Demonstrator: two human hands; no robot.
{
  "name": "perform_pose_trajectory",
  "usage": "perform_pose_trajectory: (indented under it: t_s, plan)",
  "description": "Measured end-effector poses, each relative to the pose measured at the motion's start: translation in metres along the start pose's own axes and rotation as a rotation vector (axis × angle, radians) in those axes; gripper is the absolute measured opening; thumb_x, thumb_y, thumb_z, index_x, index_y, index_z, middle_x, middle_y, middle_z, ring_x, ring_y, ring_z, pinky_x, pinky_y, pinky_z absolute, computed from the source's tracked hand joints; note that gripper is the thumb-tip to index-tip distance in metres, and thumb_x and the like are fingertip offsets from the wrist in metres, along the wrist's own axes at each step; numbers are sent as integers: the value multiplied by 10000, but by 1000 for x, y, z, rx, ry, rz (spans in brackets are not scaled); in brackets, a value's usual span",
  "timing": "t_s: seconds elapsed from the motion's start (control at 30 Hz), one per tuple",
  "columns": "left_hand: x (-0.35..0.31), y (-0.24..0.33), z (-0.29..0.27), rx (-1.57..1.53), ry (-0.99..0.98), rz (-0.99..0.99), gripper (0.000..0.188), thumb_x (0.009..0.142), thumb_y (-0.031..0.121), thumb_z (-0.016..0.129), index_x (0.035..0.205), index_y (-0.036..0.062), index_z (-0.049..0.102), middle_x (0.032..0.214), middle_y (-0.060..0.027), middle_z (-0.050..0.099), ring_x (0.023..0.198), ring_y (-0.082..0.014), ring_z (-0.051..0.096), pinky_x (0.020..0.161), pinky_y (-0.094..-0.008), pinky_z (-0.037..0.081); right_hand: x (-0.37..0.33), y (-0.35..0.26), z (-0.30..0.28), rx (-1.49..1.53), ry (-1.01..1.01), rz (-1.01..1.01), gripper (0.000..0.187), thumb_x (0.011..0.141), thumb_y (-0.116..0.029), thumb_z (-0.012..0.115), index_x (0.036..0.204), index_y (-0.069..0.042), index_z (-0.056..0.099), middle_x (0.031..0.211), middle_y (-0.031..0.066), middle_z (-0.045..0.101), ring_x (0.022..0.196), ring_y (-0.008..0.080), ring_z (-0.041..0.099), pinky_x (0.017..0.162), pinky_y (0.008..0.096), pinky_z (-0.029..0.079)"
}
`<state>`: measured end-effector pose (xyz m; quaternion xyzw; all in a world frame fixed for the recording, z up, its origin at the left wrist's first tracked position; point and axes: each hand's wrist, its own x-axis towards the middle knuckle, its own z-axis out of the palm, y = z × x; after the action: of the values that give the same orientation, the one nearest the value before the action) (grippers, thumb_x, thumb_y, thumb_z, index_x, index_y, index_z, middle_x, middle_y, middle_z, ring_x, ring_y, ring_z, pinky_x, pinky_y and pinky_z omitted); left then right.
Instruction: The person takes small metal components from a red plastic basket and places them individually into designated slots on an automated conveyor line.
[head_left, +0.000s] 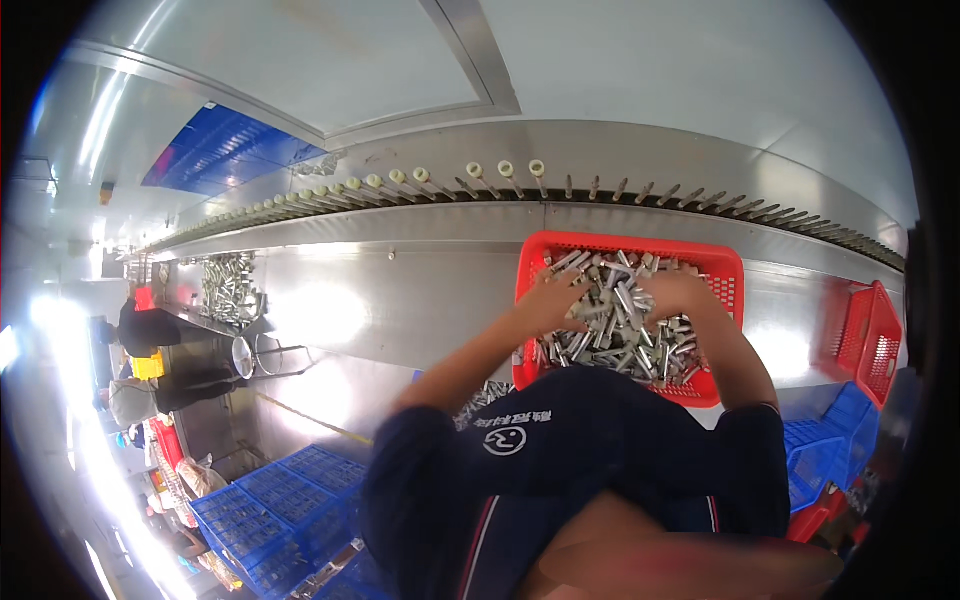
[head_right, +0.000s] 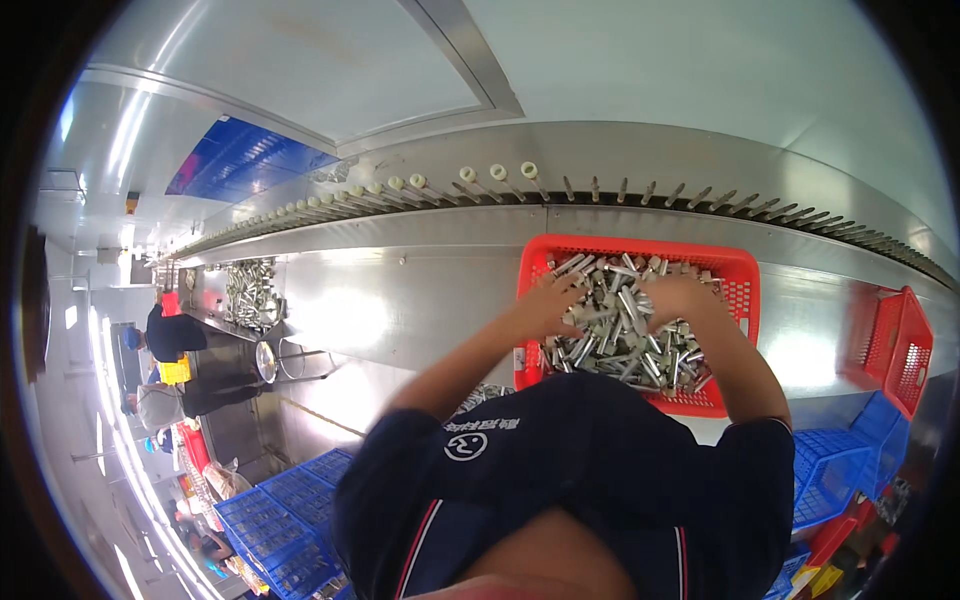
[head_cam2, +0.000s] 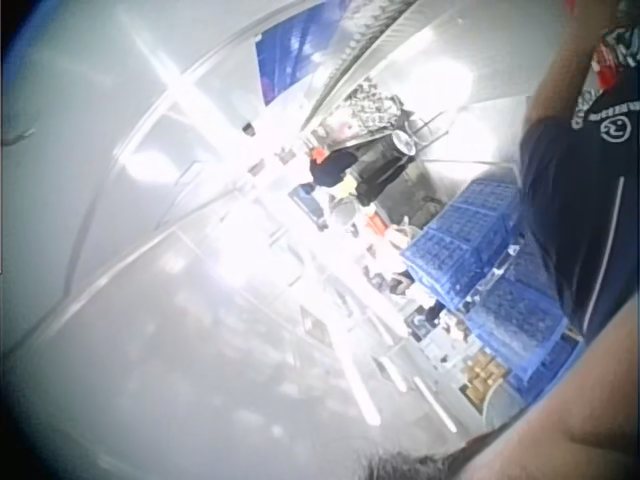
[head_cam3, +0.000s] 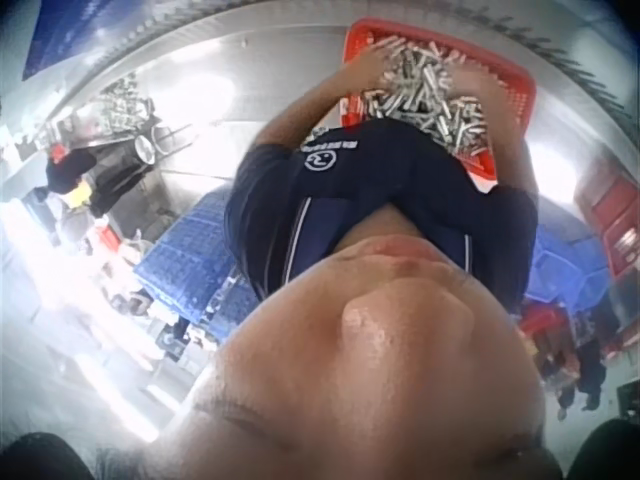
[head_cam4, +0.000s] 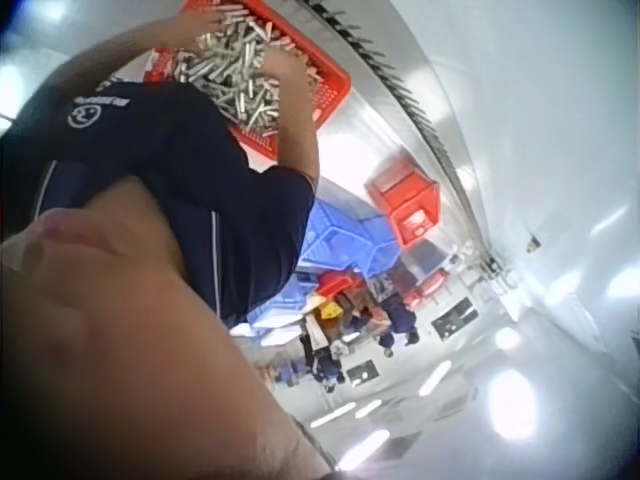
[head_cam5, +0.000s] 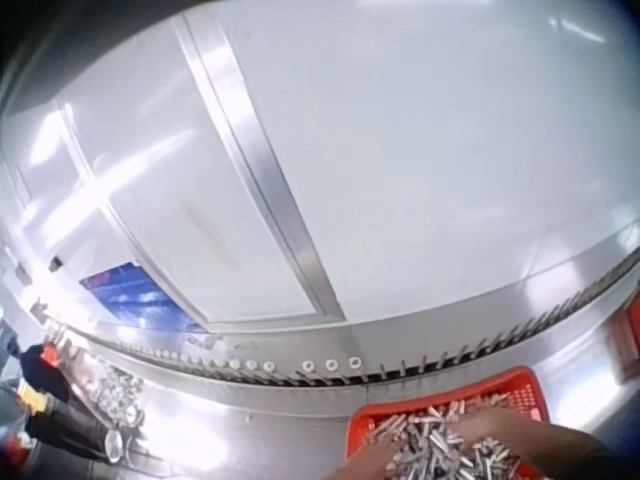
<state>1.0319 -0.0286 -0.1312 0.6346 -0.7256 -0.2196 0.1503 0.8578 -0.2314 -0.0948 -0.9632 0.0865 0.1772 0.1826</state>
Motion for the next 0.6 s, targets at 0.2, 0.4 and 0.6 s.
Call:
perform_pose_trajectory:
  t_s: [0.2, 0.4, 0.6]
  plan:
    - [-30, -16, 18, -321, 242, -546, 550, 725, 377, 684, 1194, 130, 537, 1256, -168, 472, 1178, -349, 435, 975, -475, 351, 120, -48, -73, 10, 796, -94, 534, 762, -360, 668, 1184, -82, 495, 1084, 159, 559, 1035, 342, 513, 903, 444, 389]
    - [-82, -39, 77, -137, 415, -756, 659, 773, 429, 639, 1297, 99, 413, 1321, -190, 395, 1162, -354, 441, 938, -485, 381, 185, -4, -88, 86, 786, -90, 278, 809, -307, 615, 751, -62, 498, 590, 121, 558, 576, 361, 563, 531, 428, 466]
    - [-87, -3, 93, -462, 319, -949, 843, 806, 429, 603, 1436, 130, 129, 1199, -222, 460, 989, -409, 543, 772, -449, 494, 41, -42, -39, 241, 11, -3, 400, 764, -384, 687, 1021, -95, 584, 988, 170, 622, 1004, 309, 584, 832, 433, 454]
